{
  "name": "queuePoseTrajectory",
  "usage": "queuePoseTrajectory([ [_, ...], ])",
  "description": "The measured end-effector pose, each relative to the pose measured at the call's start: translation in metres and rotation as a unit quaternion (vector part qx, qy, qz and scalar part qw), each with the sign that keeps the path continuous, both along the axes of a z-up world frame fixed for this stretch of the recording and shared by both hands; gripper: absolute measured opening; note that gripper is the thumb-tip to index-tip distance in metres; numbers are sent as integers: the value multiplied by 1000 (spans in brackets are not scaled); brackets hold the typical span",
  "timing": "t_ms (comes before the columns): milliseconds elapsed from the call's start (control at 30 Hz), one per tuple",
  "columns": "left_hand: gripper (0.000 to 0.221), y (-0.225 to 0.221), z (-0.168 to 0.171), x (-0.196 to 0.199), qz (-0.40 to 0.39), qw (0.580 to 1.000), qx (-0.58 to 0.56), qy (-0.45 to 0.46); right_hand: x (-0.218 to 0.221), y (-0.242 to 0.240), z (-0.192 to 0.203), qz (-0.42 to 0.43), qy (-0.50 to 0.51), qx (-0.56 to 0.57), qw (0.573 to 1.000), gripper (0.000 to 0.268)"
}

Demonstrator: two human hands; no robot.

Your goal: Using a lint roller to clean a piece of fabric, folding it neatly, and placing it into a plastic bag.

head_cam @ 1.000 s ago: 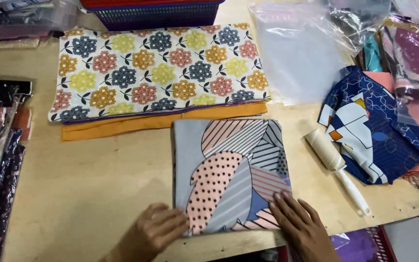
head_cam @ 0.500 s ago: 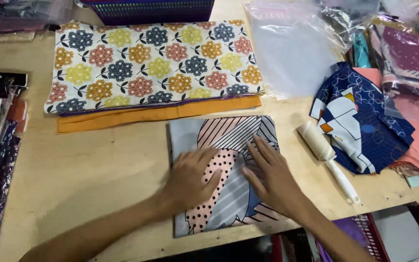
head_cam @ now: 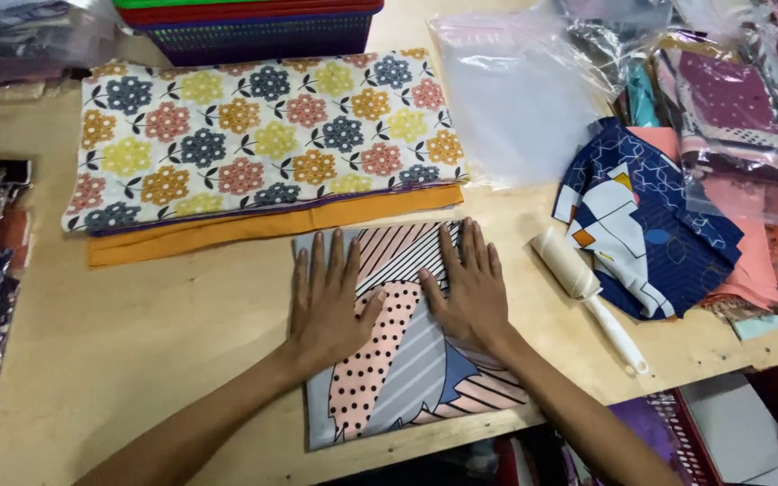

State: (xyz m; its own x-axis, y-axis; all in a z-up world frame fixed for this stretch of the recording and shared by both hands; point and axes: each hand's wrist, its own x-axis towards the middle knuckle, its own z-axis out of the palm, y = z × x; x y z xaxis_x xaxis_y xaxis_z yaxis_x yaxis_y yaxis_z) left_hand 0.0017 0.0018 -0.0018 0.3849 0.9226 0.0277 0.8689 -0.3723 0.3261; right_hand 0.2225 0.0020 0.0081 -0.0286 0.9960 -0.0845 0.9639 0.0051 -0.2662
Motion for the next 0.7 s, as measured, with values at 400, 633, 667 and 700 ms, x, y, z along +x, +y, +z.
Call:
queuePoseTrajectory([
  [400, 59, 69, -13, 88, -132, 977, 149, -80, 50, 31, -36, 91, 23, 74, 993, 54],
  [633, 44, 135, -47, 194, -142, 920, -24, -365, 175, 145, -6, -53, 41, 95, 993, 34],
  [667, 41, 135, -48, 198, -164, 926, 20, -340, 197, 171, -20, -80, 14, 127, 989, 30],
  [700, 38, 136, -48, 201, -186, 929, 64, -313, 219, 197, -34, -108, -13, 158, 981, 27],
])
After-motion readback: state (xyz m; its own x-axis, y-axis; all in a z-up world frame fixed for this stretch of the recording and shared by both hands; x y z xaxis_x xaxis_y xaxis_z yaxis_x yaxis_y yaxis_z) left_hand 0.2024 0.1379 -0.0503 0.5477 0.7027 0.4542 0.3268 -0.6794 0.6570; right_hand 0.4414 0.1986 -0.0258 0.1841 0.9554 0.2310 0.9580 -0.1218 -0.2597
